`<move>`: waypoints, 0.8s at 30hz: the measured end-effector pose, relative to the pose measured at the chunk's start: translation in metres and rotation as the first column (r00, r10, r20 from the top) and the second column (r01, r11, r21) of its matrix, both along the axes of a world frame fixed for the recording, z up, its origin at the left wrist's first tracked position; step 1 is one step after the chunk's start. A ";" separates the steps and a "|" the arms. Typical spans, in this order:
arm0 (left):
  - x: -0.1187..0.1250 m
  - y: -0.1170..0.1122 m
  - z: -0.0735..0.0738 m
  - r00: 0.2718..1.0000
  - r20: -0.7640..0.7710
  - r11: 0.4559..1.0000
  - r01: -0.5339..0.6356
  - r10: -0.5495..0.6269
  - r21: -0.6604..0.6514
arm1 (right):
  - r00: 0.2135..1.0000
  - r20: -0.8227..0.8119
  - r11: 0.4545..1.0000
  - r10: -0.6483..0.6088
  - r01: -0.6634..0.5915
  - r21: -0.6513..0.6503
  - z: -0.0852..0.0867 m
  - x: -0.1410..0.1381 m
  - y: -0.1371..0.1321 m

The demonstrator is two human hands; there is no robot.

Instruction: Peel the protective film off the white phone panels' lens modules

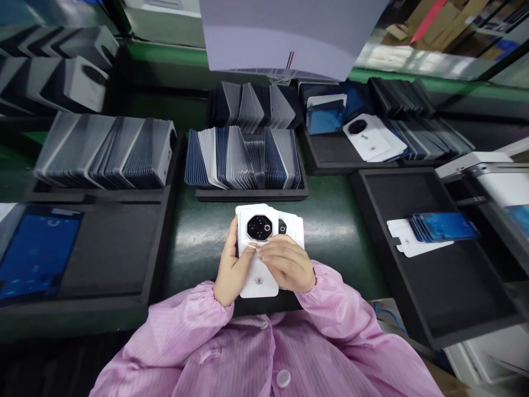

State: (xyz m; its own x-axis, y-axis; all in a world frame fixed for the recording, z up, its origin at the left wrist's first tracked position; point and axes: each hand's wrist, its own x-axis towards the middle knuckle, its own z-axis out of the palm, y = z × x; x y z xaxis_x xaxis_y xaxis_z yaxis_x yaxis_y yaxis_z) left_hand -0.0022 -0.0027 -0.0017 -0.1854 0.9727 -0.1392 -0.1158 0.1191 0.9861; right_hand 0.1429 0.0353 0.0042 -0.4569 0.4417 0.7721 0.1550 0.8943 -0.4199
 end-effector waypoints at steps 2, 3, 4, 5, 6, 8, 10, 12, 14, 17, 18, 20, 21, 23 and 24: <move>0.000 0.001 0.001 1.000 0.000 1.000 0.005 -0.005 0.000 | 0.999 -0.039 1.000 0.017 -0.018 -0.022 -0.002 0.000 -0.001; 0.000 0.001 0.002 1.000 0.004 1.000 0.004 -0.004 -0.002 | 0.998 -0.053 0.999 0.021 -0.023 -0.032 -0.003 0.000 -0.001; 0.000 0.001 0.002 1.000 0.007 1.000 0.003 -0.003 -0.004 | 0.998 -0.061 0.999 0.023 -0.026 -0.040 -0.004 0.000 -0.001; 0.000 0.002 0.003 1.000 0.009 1.000 0.004 -0.004 -0.004 | 0.998 -0.064 0.999 0.021 -0.024 -0.047 -0.005 0.000 -0.001; 0.000 0.002 0.003 1.000 0.011 1.000 0.007 -0.007 -0.003 | 0.998 -0.064 0.998 0.017 -0.021 -0.053 -0.006 0.000 -0.001; 0.000 0.002 0.004 1.000 0.014 1.000 0.014 -0.014 -0.002 | 0.998 -0.058 0.997 0.015 -0.019 -0.069 -0.007 0.000 -0.001; -0.001 0.002 0.004 1.000 0.021 1.000 0.013 -0.013 -0.018 | 0.998 -0.055 0.997 0.008 -0.012 -0.077 -0.007 0.000 -0.001; -0.001 0.002 0.004 0.999 0.042 0.999 0.010 -0.008 -0.047 | 0.999 -0.049 0.997 -0.006 0.002 -0.073 -0.007 0.001 -0.001; 0.000 0.001 0.004 0.998 0.070 0.997 0.011 -0.006 -0.074 | 0.999 -0.048 0.998 -0.019 0.016 -0.063 -0.007 0.001 -0.002; 0.000 0.001 0.003 0.995 0.101 0.996 0.012 -0.003 -0.090 | 0.999 -0.039 0.998 -0.035 0.033 -0.061 -0.007 0.001 -0.001; 0.000 0.001 0.002 0.994 0.107 0.996 0.014 -0.004 -0.090 | 0.999 -0.033 0.997 -0.042 0.040 -0.062 -0.006 0.001 -0.001; 0.000 0.001 0.002 0.993 0.116 0.996 0.018 -0.007 -0.087 | 0.999 -0.020 0.997 -0.047 0.046 -0.063 -0.006 0.002 -0.001; 0.000 0.001 0.002 0.993 0.117 0.996 0.020 -0.010 -0.084 | 0.999 -0.016 0.997 -0.046 0.045 -0.061 -0.005 0.002 -0.001; -0.001 0.001 0.001 0.994 0.113 0.997 0.022 -0.013 -0.078 | 0.999 -0.015 0.998 -0.038 0.037 -0.054 -0.005 0.001 -0.001; -0.001 0.001 0.000 0.994 0.109 0.997 0.022 -0.013 -0.074 | 0.999 -0.017 0.998 -0.035 0.034 -0.051 -0.004 0.001 -0.001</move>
State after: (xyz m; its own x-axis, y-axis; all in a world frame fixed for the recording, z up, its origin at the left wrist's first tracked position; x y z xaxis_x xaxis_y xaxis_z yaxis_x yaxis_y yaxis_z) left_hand -0.0030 -0.0016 -0.0014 -0.1483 0.9618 -0.2303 -0.2185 0.1952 0.9561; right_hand 0.1441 0.0341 0.0000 -0.4273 0.4956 0.7562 0.1774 0.8661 -0.4674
